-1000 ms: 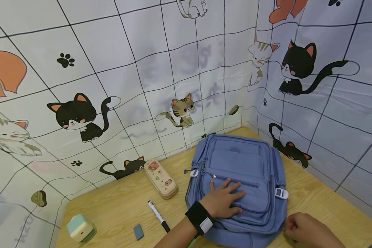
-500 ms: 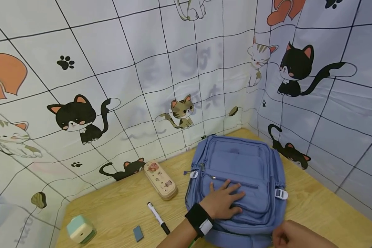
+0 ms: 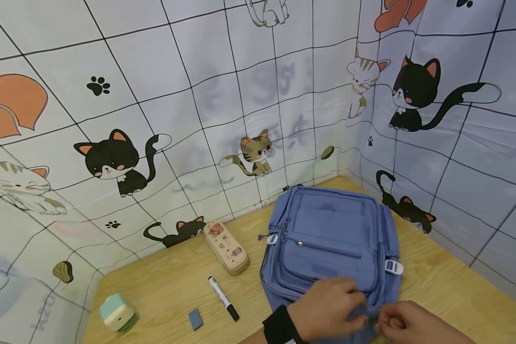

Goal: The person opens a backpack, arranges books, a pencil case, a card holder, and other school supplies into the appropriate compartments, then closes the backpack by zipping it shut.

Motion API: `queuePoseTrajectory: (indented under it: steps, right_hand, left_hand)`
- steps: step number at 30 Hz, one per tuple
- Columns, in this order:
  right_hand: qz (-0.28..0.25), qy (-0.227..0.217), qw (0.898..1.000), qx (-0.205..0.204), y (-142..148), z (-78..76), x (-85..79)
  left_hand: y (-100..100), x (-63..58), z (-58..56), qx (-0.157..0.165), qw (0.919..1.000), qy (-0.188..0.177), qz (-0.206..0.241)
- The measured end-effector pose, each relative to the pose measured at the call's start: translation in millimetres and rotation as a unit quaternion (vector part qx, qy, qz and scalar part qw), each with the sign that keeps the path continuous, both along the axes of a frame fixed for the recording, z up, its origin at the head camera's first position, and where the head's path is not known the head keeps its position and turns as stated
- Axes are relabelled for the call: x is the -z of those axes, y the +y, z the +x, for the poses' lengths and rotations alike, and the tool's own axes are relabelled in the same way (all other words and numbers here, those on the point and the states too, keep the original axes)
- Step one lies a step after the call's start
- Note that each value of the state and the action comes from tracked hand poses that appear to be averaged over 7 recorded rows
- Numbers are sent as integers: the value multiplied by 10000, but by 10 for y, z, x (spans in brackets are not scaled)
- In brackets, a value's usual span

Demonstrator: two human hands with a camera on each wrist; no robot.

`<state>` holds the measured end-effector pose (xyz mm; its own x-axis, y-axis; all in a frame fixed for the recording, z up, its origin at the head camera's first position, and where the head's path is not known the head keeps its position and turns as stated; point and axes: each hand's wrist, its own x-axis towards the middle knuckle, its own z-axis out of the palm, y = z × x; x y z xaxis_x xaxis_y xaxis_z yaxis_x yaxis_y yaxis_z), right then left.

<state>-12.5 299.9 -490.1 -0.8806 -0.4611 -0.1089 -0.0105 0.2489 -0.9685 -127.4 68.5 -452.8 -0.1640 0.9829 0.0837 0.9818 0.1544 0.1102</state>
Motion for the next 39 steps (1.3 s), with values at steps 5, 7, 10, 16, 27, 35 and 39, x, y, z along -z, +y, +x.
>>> queuePoseTrajectory:
  steps: [5, 7, 10, 16, 27, 35, 39]
  right_hand:
    - [-98, 342, 9992, -159, 22, -2, 8]
    - [-294, 374, 9982, -352, 38, -1, 15]
    - [-125, 540, 9983, -203, 97, 20, 13]
    - [2644, 1147, 9499, 1210, 46, -19, 68]
    - [3474, 1236, 9187, 1413, 13, -107, 188]
    - [3801, 1121, 9075, 1391, -38, -192, 87]
    - [4073, 1120, 8967, 1320, -262, -300, -84]
  left_hand:
    - [121, 196, 370, -57, 9847, 1685, 446]
    - [152, 289, 414, -287, 9682, 2321, 891]
    - [168, 361, 429, -480, 9606, 2526, 1052]
    - [130, 351, 460, -436, 9659, 2449, 726]
    - [-287, 305, 375, -885, 9679, 2190, 855]
    - [-775, 268, 247, -1660, 9790, 855, 821]
    - [-863, 251, 228, -1643, 9764, 1128, 837]
